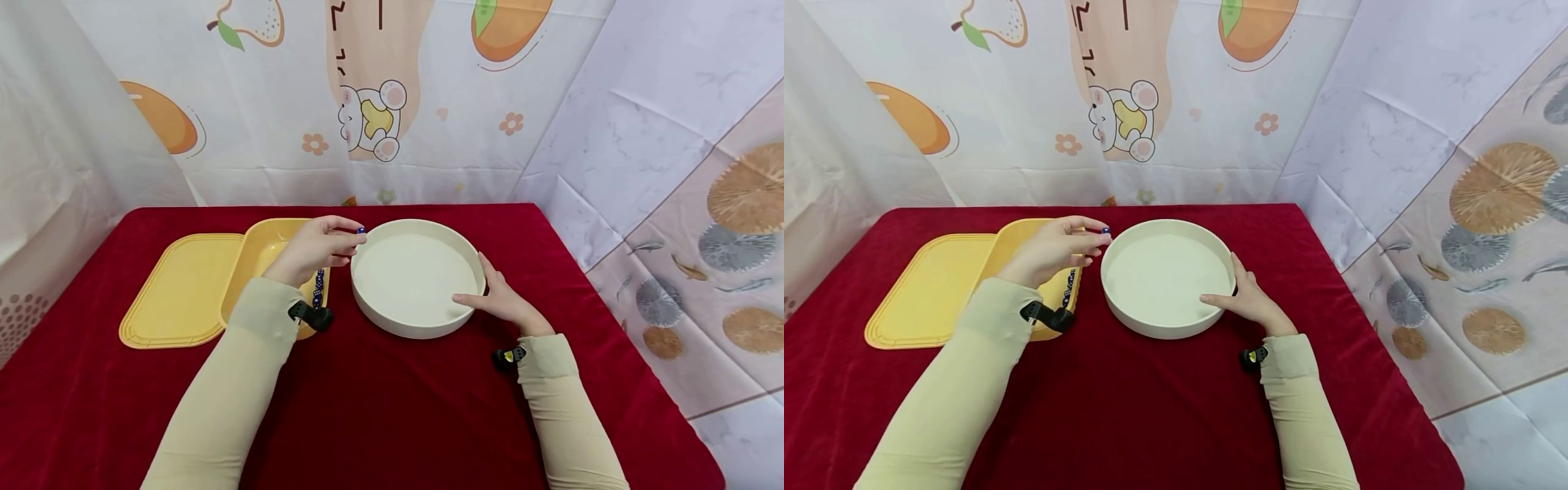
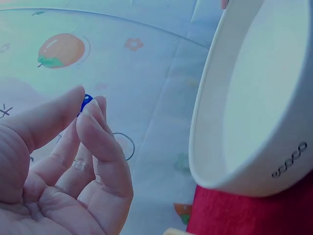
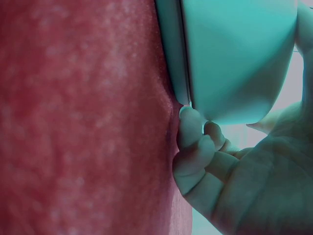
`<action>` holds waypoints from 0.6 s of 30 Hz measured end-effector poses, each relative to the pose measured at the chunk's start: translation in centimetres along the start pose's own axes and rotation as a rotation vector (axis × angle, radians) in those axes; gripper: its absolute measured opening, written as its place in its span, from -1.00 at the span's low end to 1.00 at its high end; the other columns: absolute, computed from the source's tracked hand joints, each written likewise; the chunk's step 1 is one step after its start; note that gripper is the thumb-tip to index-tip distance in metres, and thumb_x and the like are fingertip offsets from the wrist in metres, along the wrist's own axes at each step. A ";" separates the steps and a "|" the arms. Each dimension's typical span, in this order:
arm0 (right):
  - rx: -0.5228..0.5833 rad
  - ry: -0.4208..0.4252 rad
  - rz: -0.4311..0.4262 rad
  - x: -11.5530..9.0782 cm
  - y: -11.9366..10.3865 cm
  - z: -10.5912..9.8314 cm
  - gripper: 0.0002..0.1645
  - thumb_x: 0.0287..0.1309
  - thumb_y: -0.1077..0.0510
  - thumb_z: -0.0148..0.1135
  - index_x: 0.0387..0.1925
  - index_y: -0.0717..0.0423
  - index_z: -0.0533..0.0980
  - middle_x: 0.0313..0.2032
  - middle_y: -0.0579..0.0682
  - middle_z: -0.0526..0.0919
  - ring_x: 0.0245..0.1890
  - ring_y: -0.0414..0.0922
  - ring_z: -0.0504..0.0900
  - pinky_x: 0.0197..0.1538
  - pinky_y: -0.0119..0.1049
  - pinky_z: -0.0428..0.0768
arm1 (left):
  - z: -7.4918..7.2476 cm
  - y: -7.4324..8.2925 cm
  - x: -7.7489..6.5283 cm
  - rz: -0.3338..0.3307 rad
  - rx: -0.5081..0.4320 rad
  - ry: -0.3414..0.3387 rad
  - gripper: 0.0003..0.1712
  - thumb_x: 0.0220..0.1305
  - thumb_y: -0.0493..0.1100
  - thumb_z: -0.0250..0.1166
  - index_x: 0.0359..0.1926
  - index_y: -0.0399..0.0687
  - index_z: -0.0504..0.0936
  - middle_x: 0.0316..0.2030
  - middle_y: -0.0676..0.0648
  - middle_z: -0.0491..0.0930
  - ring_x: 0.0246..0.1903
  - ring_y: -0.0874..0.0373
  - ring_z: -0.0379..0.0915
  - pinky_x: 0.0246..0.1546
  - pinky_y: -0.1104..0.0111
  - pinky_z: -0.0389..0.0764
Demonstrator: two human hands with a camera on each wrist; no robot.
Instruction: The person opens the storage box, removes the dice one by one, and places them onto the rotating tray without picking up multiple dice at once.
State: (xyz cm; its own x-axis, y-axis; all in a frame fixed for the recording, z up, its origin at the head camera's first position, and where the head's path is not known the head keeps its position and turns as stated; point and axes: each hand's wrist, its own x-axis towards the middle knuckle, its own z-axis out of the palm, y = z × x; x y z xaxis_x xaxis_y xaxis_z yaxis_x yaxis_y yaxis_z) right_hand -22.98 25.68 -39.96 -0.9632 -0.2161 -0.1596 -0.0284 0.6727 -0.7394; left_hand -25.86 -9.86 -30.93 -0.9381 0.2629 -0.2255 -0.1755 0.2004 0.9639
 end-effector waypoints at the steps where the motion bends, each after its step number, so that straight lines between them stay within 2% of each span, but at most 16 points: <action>1: 0.001 0.000 0.001 0.0 0.0 0.0 0.40 0.08 -0.18 0.41 0.56 0.10 -0.37 0.57 0.19 -0.25 0.54 0.23 -0.24 0.45 0.31 -0.01 | 0.2 0.1 0.2 -0.002 -0.006 -0.001 -0.54 0.32 -0.11 0.33 0.19 -0.14 0.50 -0.31 0.10 0.66 -0.34 0.20 0.55 -0.26 0.45 0.64; 8: 0.011 0.004 -0.006 0.0 0.0 -0.1 0.39 0.08 -0.15 0.41 0.56 0.11 -0.36 0.57 0.18 -0.24 0.54 0.22 -0.24 0.46 0.31 -0.01 | 1.7 0.1 1.8 -0.044 -0.064 -0.001 -0.60 0.32 -0.12 0.34 0.14 -0.10 0.54 -0.24 0.06 0.63 -0.35 0.18 0.54 -0.21 0.40 0.63; 13: 0.014 0.002 -0.008 -0.1 0.0 0.0 0.39 0.08 -0.15 0.42 0.57 0.11 -0.36 0.57 0.19 -0.24 0.54 0.23 -0.24 0.45 0.32 -0.01 | 3.0 -0.1 2.6 -0.074 -0.080 0.005 -0.61 0.31 -0.11 0.35 0.11 -0.07 0.55 0.01 -0.17 0.63 -0.33 0.17 0.55 -0.13 0.34 0.63; 15: 0.017 0.000 -0.007 -0.1 -0.1 0.0 0.39 0.08 -0.15 0.42 0.57 0.10 -0.36 0.57 0.18 -0.24 0.54 0.23 -0.25 0.45 0.32 -0.02 | 3.4 -0.3 2.9 -0.079 -0.079 0.002 -0.62 0.30 -0.10 0.35 0.10 -0.06 0.56 0.06 -0.19 0.62 -0.34 0.18 0.55 -0.08 0.31 0.63; 18: 0.020 -0.001 -0.004 -0.1 -0.1 0.0 0.39 0.08 -0.15 0.41 0.57 0.09 -0.36 0.57 0.17 -0.25 0.55 0.23 -0.27 0.45 0.33 -0.03 | 4.1 -0.7 3.4 -0.094 -0.090 -0.004 -0.64 0.30 -0.11 0.36 0.09 -0.06 0.57 -0.03 -0.12 0.65 -0.32 0.16 0.56 0.02 0.23 0.62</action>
State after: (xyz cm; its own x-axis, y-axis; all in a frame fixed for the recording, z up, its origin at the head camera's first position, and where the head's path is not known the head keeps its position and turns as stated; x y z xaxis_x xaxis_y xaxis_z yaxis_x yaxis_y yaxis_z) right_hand -22.85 25.65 -39.83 -0.9630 -0.2192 -0.1570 -0.0268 0.6574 -0.7530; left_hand -27.72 -5.21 -32.93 -0.9152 0.2507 -0.3155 -0.2884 0.1392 0.9473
